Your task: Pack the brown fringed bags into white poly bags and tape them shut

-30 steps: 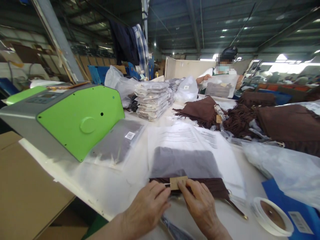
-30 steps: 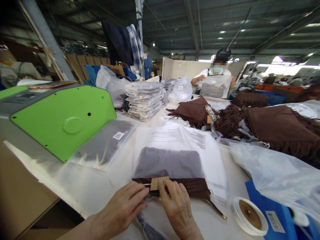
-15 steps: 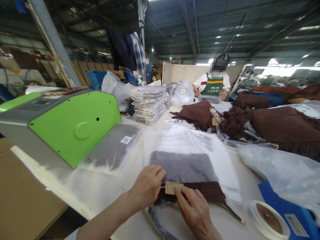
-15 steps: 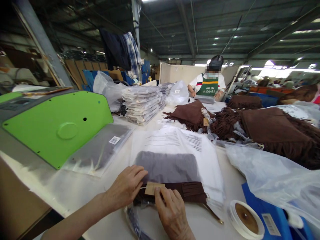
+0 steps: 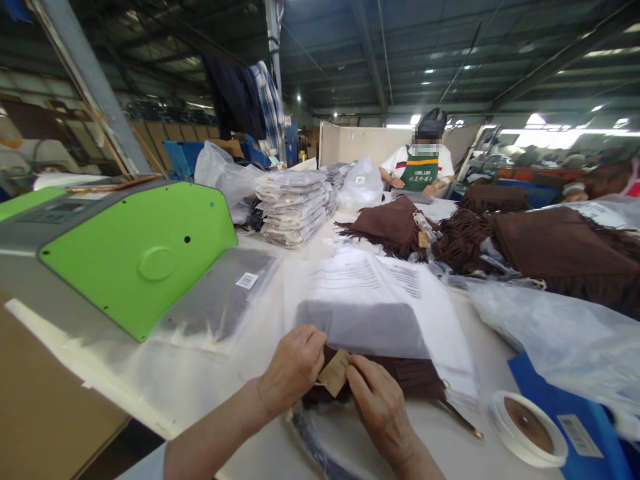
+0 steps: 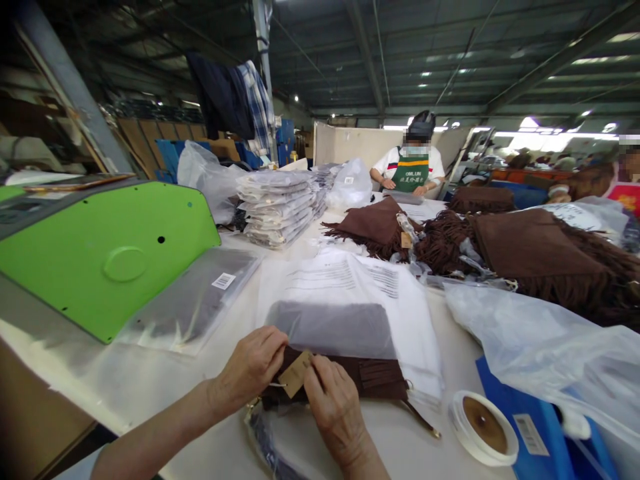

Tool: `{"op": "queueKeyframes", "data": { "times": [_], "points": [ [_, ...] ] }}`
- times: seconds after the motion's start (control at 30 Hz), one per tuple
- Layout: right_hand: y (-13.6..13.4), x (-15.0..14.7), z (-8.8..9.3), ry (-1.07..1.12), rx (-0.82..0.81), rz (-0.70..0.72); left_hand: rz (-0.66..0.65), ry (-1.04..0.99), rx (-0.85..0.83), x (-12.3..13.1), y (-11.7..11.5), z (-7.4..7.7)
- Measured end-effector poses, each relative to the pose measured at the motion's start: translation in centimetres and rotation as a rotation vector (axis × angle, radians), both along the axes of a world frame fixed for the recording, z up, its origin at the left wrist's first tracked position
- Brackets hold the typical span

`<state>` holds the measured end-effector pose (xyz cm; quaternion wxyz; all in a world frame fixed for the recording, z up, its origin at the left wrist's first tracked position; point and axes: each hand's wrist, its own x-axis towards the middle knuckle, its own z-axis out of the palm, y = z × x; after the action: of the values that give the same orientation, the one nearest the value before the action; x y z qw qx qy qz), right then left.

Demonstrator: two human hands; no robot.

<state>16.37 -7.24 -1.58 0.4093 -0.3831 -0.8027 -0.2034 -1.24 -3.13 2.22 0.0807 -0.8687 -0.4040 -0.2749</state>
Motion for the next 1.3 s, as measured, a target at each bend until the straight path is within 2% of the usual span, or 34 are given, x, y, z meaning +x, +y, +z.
{"op": "queueKeyframes", "data": {
  "times": [0.1,0.27,0.4,0.5,0.63,0.73,0.8,0.87,0.97,1.03,1.17,1.3],
  "points": [
    [1.5,-0.7,0.0,0.015,-0.011,-0.004,-0.020,-0.083,0.022,0.1,-0.1,0.2],
    [3.6,-1.2,-0.4,0.014,-0.059,-0.107,-0.061,-0.127,0.042,-0.1,-0.6,0.1],
    [4.3,-1.4,-1.0,0.002,-0.131,-0.155,-0.167,-0.005,0.114,-0.8,-0.8,-0.8],
    [4.2,-1.4,-0.7,-0.024,-0.187,-0.132,-0.154,0.077,0.102,-1.0,-0.3,-2.1],
    [1.9,-0.1,1.1,-0.041,-0.275,-0.055,-0.088,0.064,0.018,-0.8,0.4,-3.5],
    [-1.6,1.7,2.0,0.002,-0.454,0.081,-0.075,0.057,-0.001,-0.6,0.6,-3.8],
    [-4.0,2.7,1.6,-0.059,-0.568,0.134,-0.079,0.051,-0.010,-0.5,0.6,-3.7],
    [-5.9,3.0,0.3,-0.180,-0.611,0.102,-0.082,0.043,-0.017,-0.5,0.6,-3.6],
    [-7.2,2.5,-1.6,-0.248,-0.600,-0.015,-0.093,0.034,-0.008,-0.5,0.6,-3.5],
    [-7.0,2.0,-2.1,-0.226,-0.562,-0.067,-0.124,0.033,0.031,-0.7,0.5,-3.4],
    [-5.2,1.5,-0.9,-0.202,-0.378,-0.121,-0.180,0.050,0.156,-0.9,-0.1,-3.0],
    [-3.6,1.3,-0.3,-0.186,-0.275,-0.099,-0.198,0.090,0.201,-0.2,-1.3,-2.0]
  ]
}}
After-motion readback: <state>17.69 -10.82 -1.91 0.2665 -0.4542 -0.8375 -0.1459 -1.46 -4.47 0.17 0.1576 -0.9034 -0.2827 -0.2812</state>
